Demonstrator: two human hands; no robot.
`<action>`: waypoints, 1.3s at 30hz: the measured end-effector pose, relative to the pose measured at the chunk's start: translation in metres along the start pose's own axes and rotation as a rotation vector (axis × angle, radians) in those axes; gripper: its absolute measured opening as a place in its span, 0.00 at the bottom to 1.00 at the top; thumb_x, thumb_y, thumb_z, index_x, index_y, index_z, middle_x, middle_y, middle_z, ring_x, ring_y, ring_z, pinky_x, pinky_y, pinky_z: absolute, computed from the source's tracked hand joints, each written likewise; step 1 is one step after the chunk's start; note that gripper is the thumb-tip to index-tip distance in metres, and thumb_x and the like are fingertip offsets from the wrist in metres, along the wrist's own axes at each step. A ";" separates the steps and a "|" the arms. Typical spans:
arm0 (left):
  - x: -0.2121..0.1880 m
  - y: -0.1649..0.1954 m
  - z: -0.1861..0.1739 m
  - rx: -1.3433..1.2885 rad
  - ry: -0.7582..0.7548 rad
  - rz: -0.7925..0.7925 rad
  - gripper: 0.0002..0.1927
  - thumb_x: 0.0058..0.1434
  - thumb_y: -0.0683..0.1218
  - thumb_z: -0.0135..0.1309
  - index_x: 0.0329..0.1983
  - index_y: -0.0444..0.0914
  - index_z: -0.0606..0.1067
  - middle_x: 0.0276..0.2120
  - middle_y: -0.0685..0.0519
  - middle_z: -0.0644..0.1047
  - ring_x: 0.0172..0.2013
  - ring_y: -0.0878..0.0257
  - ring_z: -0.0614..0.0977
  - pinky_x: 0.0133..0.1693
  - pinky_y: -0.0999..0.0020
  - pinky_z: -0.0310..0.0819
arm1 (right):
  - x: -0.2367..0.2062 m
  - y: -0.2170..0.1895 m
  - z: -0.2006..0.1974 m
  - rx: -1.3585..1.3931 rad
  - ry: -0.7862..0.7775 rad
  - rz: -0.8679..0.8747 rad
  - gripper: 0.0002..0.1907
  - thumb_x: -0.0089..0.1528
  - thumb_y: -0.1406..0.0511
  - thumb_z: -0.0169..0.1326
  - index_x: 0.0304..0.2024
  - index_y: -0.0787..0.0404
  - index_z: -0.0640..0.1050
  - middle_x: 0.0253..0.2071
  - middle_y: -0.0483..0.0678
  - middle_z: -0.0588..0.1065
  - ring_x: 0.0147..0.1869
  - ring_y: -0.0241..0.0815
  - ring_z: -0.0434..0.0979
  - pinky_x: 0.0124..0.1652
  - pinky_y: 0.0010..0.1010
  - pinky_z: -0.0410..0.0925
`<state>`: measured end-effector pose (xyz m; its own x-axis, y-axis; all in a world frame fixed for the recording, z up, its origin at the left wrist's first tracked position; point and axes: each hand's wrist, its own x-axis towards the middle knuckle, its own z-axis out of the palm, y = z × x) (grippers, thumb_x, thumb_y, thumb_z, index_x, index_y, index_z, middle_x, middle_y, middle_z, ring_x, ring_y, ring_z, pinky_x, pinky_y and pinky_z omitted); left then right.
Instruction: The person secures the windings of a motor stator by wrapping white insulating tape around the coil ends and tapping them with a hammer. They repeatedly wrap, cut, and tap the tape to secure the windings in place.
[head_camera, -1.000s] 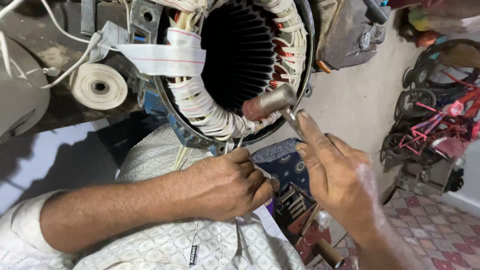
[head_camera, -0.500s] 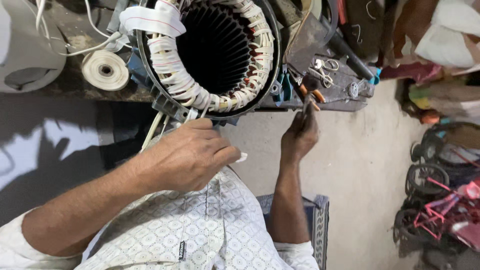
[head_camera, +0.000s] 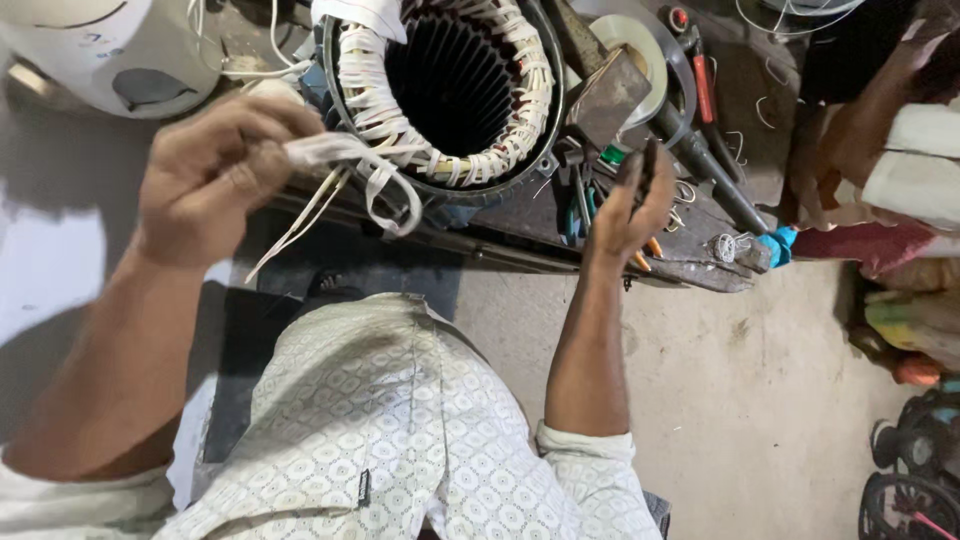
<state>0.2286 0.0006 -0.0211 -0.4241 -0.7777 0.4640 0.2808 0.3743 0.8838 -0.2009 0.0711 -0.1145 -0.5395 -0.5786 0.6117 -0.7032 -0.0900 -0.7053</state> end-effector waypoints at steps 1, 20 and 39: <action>0.004 -0.004 -0.007 -0.046 0.094 -0.080 0.08 0.73 0.47 0.51 0.40 0.38 0.75 0.51 0.52 0.78 0.37 0.69 0.74 0.37 0.80 0.72 | 0.011 -0.009 0.007 0.199 0.021 0.083 0.20 0.72 0.56 0.55 0.59 0.63 0.77 0.50 0.52 0.76 0.55 0.43 0.75 0.55 0.35 0.69; 0.019 -0.054 0.056 0.480 0.206 -0.264 0.49 0.73 0.72 0.40 0.83 0.40 0.41 0.77 0.39 0.52 0.79 0.46 0.54 0.79 0.48 0.48 | 0.104 -0.041 0.073 0.952 -0.344 0.282 0.34 0.62 0.53 0.64 0.63 0.64 0.71 0.51 0.48 0.71 0.51 0.43 0.76 0.48 0.37 0.73; -0.036 -0.057 0.161 0.855 0.195 -0.057 0.50 0.71 0.71 0.41 0.81 0.35 0.42 0.79 0.35 0.47 0.79 0.42 0.49 0.77 0.42 0.51 | 0.210 0.018 0.132 0.983 -0.807 0.162 0.23 0.65 0.57 0.68 0.55 0.64 0.77 0.47 0.47 0.77 0.50 0.38 0.73 0.53 0.28 0.67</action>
<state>0.0892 0.0886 -0.0787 -0.2409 -0.8499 0.4687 -0.5105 0.5217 0.6835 -0.2661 -0.1595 -0.0462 0.0889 -0.9330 0.3487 0.1661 -0.3313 -0.9288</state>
